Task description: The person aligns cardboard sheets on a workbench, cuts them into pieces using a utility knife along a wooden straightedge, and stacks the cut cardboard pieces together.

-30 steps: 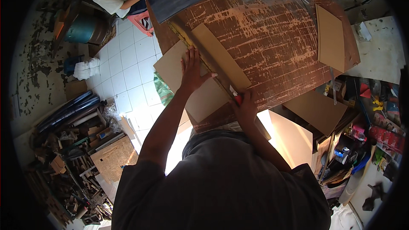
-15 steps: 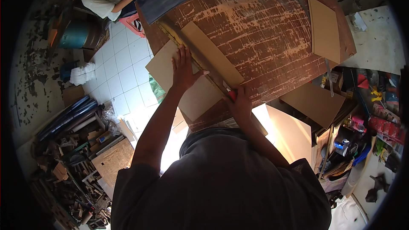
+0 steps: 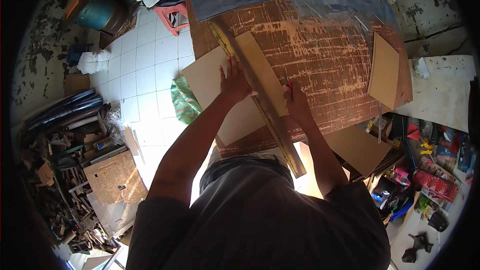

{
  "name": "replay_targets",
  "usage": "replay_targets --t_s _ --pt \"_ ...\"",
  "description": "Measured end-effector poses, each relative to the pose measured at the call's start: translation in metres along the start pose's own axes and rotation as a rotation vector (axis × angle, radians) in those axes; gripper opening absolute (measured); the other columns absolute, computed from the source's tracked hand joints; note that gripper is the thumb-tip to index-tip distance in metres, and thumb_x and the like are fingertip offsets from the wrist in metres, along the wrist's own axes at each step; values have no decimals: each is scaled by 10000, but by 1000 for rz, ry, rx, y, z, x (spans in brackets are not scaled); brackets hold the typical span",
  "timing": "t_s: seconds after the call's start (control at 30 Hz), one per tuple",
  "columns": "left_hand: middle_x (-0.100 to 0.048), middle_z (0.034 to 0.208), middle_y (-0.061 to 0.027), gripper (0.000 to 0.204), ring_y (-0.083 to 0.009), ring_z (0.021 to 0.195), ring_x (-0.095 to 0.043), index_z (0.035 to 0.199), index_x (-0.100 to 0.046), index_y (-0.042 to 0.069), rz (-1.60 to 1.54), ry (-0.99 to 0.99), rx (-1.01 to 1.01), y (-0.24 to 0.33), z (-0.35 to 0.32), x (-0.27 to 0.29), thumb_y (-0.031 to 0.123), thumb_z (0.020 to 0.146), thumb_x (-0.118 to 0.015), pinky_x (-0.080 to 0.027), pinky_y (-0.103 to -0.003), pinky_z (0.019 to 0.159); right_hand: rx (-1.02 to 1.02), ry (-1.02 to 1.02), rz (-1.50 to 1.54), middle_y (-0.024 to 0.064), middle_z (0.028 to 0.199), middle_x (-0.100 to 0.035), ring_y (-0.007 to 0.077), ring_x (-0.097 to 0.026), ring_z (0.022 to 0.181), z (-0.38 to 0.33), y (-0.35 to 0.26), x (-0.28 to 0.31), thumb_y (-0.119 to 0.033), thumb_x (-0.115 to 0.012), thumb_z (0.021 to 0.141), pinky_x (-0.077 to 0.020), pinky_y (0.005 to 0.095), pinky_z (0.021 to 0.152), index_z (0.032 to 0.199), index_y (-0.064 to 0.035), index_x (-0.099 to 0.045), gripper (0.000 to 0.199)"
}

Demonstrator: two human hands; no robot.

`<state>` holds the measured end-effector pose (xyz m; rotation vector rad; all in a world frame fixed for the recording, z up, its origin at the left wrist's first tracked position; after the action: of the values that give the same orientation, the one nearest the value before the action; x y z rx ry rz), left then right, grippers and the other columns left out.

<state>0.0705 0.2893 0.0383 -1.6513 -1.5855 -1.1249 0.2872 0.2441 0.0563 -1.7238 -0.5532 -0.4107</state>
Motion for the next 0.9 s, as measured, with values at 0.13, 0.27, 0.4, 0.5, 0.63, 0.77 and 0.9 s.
replay_targets --t_s 0.13,0.27,0.4,0.5,0.63,0.77,0.9 --pt "96 1648 -269 1316 -378 1543 103 1563 -7 -83 -40 -1 26 -4 -1 -2 647 758 -748 -41 -638 1203 34 -124 -104 221 829 -643 366 -663 762 52 -25 -43 -257 -505 1049 -512 452 694 1153 29 -524 305" --pt "100 1648 -268 1323 -378 1544 92 1563 0 -83 -55 -6 37 -6 -3 -5 642 754 -754 -55 -643 1201 117 -155 -354 282 978 -684 456 -672 923 104 -67 -75 -346 -486 1044 -539 527 781 1129 38 -558 400" --pt "64 1644 -280 1349 -388 1545 50 1554 -8 -99 -36 19 16 0 -1 0 668 728 -749 -104 -645 1199 171 -134 -350 290 969 -683 464 -672 908 149 -90 -96 -376 -457 1050 -544 523 788 1100 49 -582 446" --pt "47 1643 -285 1346 -391 1546 34 1551 -23 -107 -50 21 6 -1 -2 -3 656 722 -760 -103 -643 1201 237 -112 -391 300 995 -676 462 -670 918 161 -106 -106 -373 -438 1056 -540 523 796 1064 56 -606 461" --pt "47 1641 -292 1346 -395 1546 25 1549 -45 -113 -78 51 12 -4 -1 -4 652 711 -769 -109 -640 1200 247 -203 -490 288 997 -668 440 -671 931 159 -111 -118 -344 -444 1055 -537 515 810 1047 52 -627 436" --pt "65 1639 -300 1331 -405 1544 31 1548 -70 -116 -57 24 14 -3 -1 -1 633 708 -783 -115 -644 1196 351 -209 -549 253 950 -661 422 -677 906 141 -130 -120 -278 -466 1042 -542 505 818 1021 32 -649 360" --pt "78 1638 -300 1296 -406 1544 42 1544 -103 -121 -53 0 18 -1 0 0 607 720 -791 -114 -651 1192 251 -210 -520 252 972 -664 423 -678 911 150 -122 -119 -264 -472 1035 -545 502 823 1027 31 -650 345"
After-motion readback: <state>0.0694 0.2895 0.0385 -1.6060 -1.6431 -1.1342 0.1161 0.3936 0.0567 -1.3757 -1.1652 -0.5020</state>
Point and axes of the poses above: each hand's wrist, its own z-axis towards the middle knuckle, its own x-axis out of the back of the hand, y = z × x, the point moved 8 cm from there along z, towards the middle knuckle
